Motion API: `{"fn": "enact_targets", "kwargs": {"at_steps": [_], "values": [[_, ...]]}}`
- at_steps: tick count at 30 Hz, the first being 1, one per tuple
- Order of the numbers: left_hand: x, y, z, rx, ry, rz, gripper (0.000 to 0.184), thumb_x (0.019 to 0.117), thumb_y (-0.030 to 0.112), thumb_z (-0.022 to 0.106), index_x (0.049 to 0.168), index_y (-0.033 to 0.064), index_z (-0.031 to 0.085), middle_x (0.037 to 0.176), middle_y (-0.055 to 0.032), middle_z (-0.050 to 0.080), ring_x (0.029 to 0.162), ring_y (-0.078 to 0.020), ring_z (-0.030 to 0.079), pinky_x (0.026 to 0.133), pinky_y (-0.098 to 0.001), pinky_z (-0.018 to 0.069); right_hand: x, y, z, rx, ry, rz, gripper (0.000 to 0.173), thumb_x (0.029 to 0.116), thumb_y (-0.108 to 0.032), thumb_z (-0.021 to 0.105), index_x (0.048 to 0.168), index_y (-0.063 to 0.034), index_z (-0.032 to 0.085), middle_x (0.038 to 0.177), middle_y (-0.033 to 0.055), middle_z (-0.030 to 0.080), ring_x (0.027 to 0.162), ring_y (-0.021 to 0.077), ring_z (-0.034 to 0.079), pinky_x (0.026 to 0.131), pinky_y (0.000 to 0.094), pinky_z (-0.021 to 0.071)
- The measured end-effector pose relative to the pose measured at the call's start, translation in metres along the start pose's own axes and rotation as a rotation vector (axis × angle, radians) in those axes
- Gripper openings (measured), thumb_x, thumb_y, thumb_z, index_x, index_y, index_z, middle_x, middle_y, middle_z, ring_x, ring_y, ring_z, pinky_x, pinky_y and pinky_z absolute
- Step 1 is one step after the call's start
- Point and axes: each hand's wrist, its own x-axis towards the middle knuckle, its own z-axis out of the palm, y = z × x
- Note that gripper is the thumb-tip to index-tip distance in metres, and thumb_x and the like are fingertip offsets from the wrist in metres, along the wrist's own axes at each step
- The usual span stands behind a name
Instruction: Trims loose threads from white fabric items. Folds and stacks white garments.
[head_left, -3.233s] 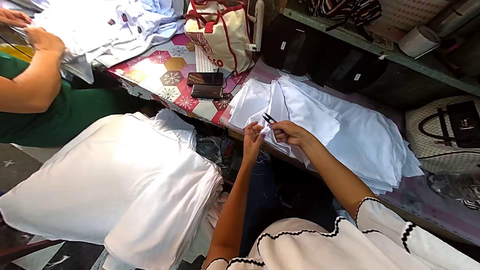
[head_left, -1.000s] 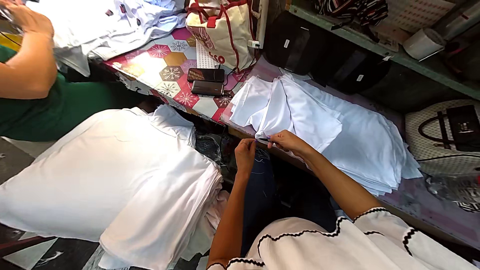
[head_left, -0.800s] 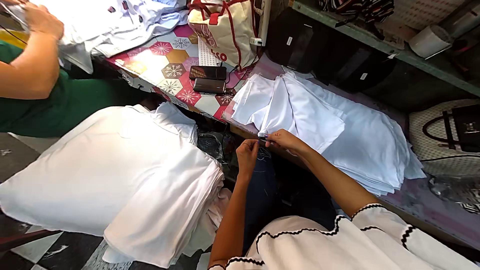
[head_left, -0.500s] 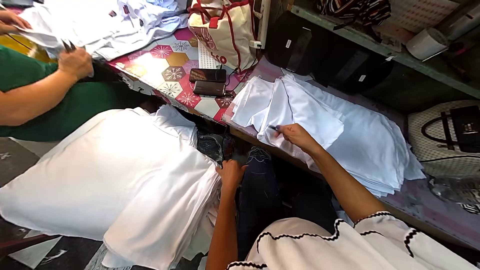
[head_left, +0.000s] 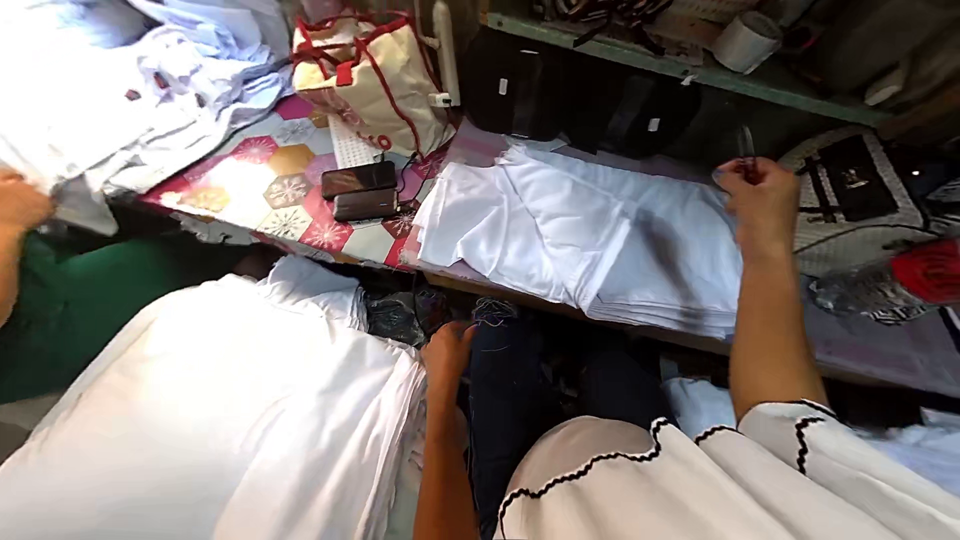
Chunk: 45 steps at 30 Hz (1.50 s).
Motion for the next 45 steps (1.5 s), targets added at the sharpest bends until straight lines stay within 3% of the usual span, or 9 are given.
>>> {"fn": "enact_targets", "kwargs": {"at_steps": [6, 12, 15, 20, 25, 31, 36, 41, 45], "values": [[0.009, 0.078, 0.012, 0.005, -0.04, 0.356, 0.035, 0.1043, 0.026, 0.059, 0.121, -0.0031, 0.069, 0.117, -0.0232, 0.071, 0.111, -0.038, 0.068, 0.1, -0.0574, 0.0486, -0.062, 0.122, -0.094, -0.188, 0.057, 0.204, 0.033, 0.1009, -0.02, 0.065, 0.118, 0.0083, 0.064, 0.101, 0.0279, 0.065, 0.088, 0.0374, 0.061, 0.083, 0.0583, 0.0493], [0.063, 0.187, 0.024, 0.184, -0.008, 0.807, 0.029, 0.0978, 0.002, 0.061, 0.124, -0.0063, 0.067, 0.138, -0.0265, 0.06, 0.134, -0.044, 0.052, 0.114, -0.0588, 0.0377, -0.111, 0.241, -0.12, -0.664, -0.122, 0.513, 0.048, 0.1101, -0.031, 0.043, 0.137, 0.0072, 0.056, 0.126, 0.0368, 0.062, 0.12, 0.0553, 0.059, 0.099, 0.0718, 0.042], [0.114, 0.241, 0.036, 0.29, 0.048, 0.964, 0.061, 0.0785, -0.009, 0.077, 0.137, -0.0015, 0.062, 0.153, -0.0265, 0.047, 0.146, -0.049, 0.036, 0.115, -0.0745, 0.0222, -0.115, 0.269, -0.114, -0.693, -0.094, 0.472, 0.047, 0.1096, -0.029, 0.046, 0.14, 0.0065, 0.054, 0.135, 0.0354, 0.058, 0.124, 0.0544, 0.057, 0.098, 0.0715, 0.0431], [0.175, 0.316, 0.052, 0.674, -0.193, 0.842, 0.125, 0.0614, 0.017, 0.099, 0.164, 0.0174, 0.028, 0.171, -0.019, 0.015, 0.156, -0.0482, 0.004, 0.11, -0.0848, 0.0041, -0.105, 0.248, -0.113, -0.628, 0.042, 0.398, 0.045, 0.1055, -0.022, 0.054, 0.142, 0.005, 0.055, 0.147, 0.0362, 0.047, 0.136, 0.055, 0.045, 0.107, 0.0672, 0.0394], [0.214, 0.335, 0.074, 0.892, -0.404, 0.883, 0.098, 0.0609, 0.024, 0.099, 0.146, 0.0091, 0.054, 0.159, -0.0206, 0.039, 0.146, -0.047, 0.035, 0.111, -0.0708, 0.0331, -0.105, 0.201, -0.066, -0.244, 0.06, 0.097, 0.04, 0.1014, -0.022, 0.061, 0.133, 0.0031, 0.065, 0.142, 0.0297, 0.054, 0.136, 0.0451, 0.049, 0.114, 0.0583, 0.0399], [0.166, 0.302, 0.026, 0.549, -0.382, 0.975, 0.058, 0.0794, 0.014, 0.088, 0.129, -0.0042, 0.064, 0.123, -0.028, 0.066, 0.12, -0.0441, 0.061, 0.106, -0.0658, 0.0431, -0.108, 0.219, -0.017, -0.27, -0.065, -0.056, 0.038, 0.0986, -0.032, 0.066, 0.131, -0.0121, 0.07, 0.151, 0.0226, 0.048, 0.144, 0.0456, 0.038, 0.111, 0.0695, 0.0328], [0.091, 0.165, -0.082, 0.047, -0.076, 0.791, 0.051, 0.0762, -0.004, 0.074, 0.125, -0.0084, 0.06, 0.114, -0.0242, 0.067, 0.106, -0.0317, 0.066, 0.095, -0.0558, 0.0526, -0.117, 0.231, -0.044, -0.15, -0.201, -0.158, 0.04, 0.0984, -0.027, 0.067, 0.133, -0.0079, 0.069, 0.158, 0.022, 0.043, 0.15, 0.0449, 0.031, 0.12, 0.0643, 0.0272], [0.094, 0.07, -0.055, -0.094, -0.047, 0.606, 0.042, 0.0789, -0.009, 0.071, 0.12, -0.0096, 0.061, 0.11, -0.0224, 0.068, 0.1, -0.0269, 0.066, 0.09, -0.0528, 0.0542, -0.123, 0.229, -0.059, -0.153, -0.346, -0.247, 0.046, 0.0866, -0.029, 0.081, 0.13, -0.0138, 0.073, 0.157, 0.0149, 0.047, 0.151, 0.0473, 0.028, 0.12, 0.0657, 0.0269], [0.094, 0.056, -0.048, -0.197, -0.038, 0.616, 0.052, 0.0756, -0.003, 0.07, 0.126, -0.0029, 0.059, 0.115, -0.0129, 0.069, 0.102, -0.0149, 0.066, 0.089, -0.0411, 0.0565, -0.119, 0.211, -0.069, -0.147, -0.352, -0.195, 0.018, 0.094, -0.01, 0.072, 0.11, -0.0049, 0.079, 0.139, 0.0184, 0.063, 0.144, 0.0459, 0.042, 0.119, 0.0596, 0.0331]]}}
